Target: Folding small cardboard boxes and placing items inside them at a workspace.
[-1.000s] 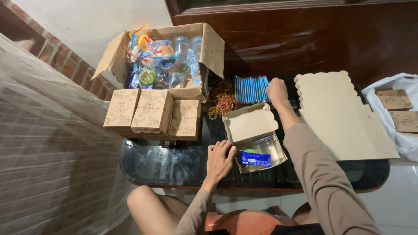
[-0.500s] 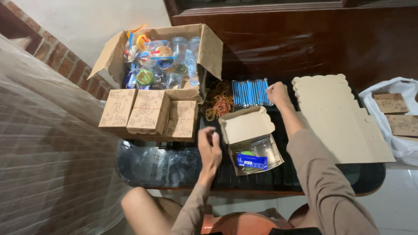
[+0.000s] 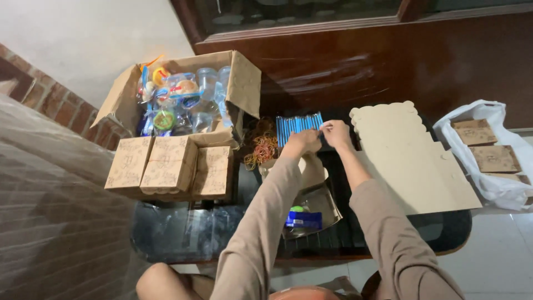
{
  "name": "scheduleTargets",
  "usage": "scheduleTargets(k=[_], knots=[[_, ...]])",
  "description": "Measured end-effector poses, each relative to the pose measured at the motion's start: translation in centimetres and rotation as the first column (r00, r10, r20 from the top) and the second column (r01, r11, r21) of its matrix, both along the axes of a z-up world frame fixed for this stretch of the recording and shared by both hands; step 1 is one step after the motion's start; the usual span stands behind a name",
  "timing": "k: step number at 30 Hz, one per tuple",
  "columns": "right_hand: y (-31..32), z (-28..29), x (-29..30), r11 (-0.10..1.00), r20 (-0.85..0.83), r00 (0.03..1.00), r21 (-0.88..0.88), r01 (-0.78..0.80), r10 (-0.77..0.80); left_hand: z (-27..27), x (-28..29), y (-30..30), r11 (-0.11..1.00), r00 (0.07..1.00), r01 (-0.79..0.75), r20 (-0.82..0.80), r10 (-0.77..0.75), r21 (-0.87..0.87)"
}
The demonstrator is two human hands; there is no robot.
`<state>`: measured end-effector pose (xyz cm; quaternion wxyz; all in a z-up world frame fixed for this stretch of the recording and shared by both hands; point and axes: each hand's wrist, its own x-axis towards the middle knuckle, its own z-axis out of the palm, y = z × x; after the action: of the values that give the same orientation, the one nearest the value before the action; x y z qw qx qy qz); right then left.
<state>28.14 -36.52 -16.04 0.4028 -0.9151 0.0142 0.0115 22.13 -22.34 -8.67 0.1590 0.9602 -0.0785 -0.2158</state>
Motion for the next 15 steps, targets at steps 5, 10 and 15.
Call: scheduleTargets(k=[5,10,15], knots=[[-0.3,1.3,-0.6,1.0,-0.026,1.0,0.024,-0.002,0.002,-7.4,3.0,-0.5,0.982,0.992,0.004,0.12,-0.028,0.191],[-0.8,4.0,-3.5,0.994,-0.045,0.999,0.107,-0.006,0.011,-3.5,-1.0,-1.2,0.957,0.987,0.024,0.142,-0.068,0.289],[-1.0,2.7,-3.1,0.986,0.0,1.0,0.163,0.026,-0.026,-2.6,-1.8,-1.5,0.965,0.986,0.0,0.161,-0.044,0.263]])
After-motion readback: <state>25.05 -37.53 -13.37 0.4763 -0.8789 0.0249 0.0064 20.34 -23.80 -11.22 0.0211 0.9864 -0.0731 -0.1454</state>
